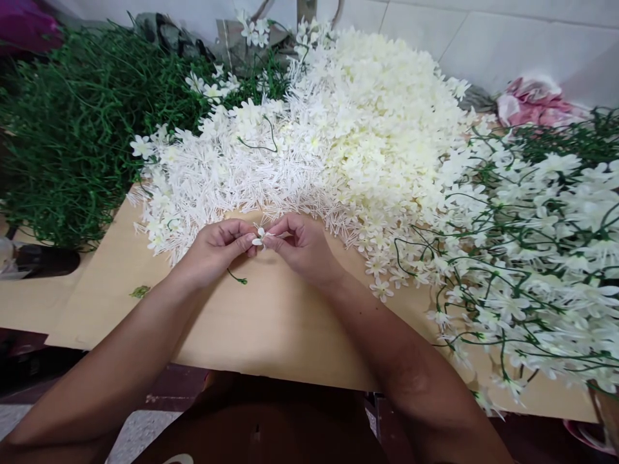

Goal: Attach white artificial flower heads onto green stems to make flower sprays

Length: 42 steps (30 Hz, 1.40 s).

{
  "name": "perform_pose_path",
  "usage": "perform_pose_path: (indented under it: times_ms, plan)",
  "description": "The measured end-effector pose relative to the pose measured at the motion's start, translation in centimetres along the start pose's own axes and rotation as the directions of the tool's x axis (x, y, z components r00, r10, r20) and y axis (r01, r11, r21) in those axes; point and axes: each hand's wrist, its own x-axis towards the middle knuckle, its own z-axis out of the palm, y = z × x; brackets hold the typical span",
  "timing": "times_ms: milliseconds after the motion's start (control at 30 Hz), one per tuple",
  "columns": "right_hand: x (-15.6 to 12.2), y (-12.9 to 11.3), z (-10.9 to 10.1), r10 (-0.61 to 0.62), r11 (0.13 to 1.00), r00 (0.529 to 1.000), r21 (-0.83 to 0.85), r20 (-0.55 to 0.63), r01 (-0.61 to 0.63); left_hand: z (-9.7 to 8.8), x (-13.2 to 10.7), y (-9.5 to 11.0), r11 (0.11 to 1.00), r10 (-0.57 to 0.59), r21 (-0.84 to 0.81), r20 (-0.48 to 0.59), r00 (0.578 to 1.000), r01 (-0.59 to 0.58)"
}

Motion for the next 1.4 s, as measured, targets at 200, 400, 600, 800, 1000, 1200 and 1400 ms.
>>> perform_pose_path:
  times_ms: [200,400,600,800,1000,1200,1400]
  plan:
    - [-0.2,0.4,0.2,-0.045,0.999,0.999,-0.011,0.022,0.045,-0.3,0.2,0.0,0.998,-0.057,0.03,0.038,0.998,0.056]
    - [-0.5,0.9,0.6,-0.067,0.997,0.998,-0.032,0.015,0.068,-0.2,0.4,-0.5,0.998,-0.045,0.035,0.046,0.998,0.043]
    - [-0.5,1.3,0.6,-0.014,0.999,0.999,0.053,0.041,0.012,-0.4,0.5,-0.7,0.999,-0.002,0.036,0.081,0.997,-0.001]
    - [0.0,1.4,0.0,0.027,0.993,0.993,0.111,0.118,-0.04,-0.4,0.5,-0.7,0.999,0.018,0.026,0.106,0.994,-0.021]
    - [0.0,1.3,0.3,0.067,0.993,0.994,0.086,0.091,-0.075,-0.2,0.5,-0.8,0.999,0.021,0.034,0.106,0.994,-0.025]
    - [0.1,1.1,0.6,0.103,0.991,0.992,0.08,0.07,-0.109,0.0,0.6,-0.9,0.999,0.002,0.038,0.097,0.995,-0.006]
    - [0.3,0.6,0.0,0.189,0.975,0.981,0.111,0.051,-0.194,-0.6,0.7,-0.4,0.997,0.018,0.068,0.15,0.989,-0.028]
